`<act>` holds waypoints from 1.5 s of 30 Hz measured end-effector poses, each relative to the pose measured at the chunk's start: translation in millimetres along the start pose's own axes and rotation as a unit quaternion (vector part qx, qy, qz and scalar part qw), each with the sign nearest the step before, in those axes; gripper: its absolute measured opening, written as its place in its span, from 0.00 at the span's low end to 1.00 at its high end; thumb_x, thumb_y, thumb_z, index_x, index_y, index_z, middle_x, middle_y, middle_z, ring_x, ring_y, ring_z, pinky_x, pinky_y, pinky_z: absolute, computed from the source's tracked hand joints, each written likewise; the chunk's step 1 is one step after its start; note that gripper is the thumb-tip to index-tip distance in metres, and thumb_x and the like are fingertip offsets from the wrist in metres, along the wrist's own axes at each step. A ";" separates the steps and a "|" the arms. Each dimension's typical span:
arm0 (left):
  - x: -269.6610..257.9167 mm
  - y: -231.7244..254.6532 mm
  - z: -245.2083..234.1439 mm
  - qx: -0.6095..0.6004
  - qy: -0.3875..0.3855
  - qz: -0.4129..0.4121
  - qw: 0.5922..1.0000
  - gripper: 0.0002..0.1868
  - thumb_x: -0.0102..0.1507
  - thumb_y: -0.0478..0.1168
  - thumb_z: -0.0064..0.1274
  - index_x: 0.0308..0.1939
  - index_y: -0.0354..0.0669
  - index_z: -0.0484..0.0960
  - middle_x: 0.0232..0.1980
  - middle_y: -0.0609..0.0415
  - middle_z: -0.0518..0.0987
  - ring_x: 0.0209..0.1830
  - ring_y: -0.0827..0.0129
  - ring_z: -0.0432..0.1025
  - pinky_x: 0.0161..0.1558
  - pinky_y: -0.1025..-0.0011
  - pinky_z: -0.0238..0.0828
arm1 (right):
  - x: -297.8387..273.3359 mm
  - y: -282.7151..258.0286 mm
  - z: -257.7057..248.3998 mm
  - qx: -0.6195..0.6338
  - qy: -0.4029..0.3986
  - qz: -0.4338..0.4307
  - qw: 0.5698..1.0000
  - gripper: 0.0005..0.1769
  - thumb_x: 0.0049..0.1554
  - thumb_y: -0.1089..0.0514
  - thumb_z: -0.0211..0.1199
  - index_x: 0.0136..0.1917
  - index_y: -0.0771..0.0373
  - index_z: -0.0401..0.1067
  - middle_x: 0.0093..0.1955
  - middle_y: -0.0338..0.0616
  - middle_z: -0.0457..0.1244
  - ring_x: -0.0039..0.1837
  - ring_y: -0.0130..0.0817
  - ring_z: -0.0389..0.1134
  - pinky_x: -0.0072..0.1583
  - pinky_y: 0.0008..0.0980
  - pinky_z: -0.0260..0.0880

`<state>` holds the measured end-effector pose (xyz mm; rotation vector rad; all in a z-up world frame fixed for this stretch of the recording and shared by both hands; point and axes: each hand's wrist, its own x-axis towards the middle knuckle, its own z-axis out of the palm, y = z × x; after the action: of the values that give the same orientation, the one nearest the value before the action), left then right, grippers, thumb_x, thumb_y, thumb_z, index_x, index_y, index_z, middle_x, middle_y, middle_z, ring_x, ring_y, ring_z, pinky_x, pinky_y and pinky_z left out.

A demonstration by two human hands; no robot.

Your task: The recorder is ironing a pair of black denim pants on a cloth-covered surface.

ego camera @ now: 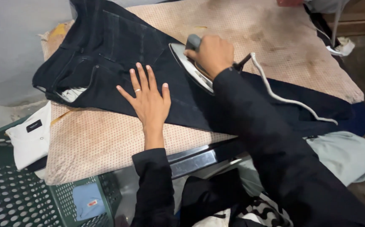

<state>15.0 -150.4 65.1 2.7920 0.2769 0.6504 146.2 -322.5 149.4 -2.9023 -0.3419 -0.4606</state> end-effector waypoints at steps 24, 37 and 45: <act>-4.7 48.5 20.9 -0.078 -0.059 0.158 0.983 0.36 0.68 0.59 0.48 0.77 0.50 0.67 0.82 0.48 0.58 0.83 0.54 0.47 0.74 0.31 0.26 | -104.8 156.9 -76.1 -0.114 -0.034 -0.036 0.992 0.31 0.50 0.24 0.69 0.51 0.49 0.84 0.34 0.50 0.69 0.37 0.52 0.72 0.37 0.51 0.69; -3.5 50.1 14.6 -0.079 -0.070 0.160 0.981 0.35 0.68 0.59 0.49 0.76 0.49 0.68 0.82 0.48 0.59 0.83 0.54 0.48 0.74 0.31 0.28 | -130.5 286.6 -107.0 -0.277 -0.050 -0.050 0.958 0.42 0.50 0.13 0.63 0.40 0.55 0.81 0.34 0.47 0.68 0.38 0.46 0.72 0.39 0.43 0.69; 7.9 22.9 20.1 -0.286 0.031 -0.022 0.957 0.29 0.69 0.47 0.50 0.75 0.48 0.70 0.77 0.58 0.71 0.82 0.65 0.60 0.85 0.51 0.42 | -143.9 246.7 -103.1 -0.224 -0.144 -0.111 0.958 0.44 0.39 0.11 0.62 0.47 0.48 0.82 0.27 0.46 0.66 0.31 0.45 0.69 0.35 0.41 0.66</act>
<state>34.1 -174.4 57.7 2.2091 0.1318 0.6797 46.5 -608.9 163.9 -3.3988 -0.6933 -0.1530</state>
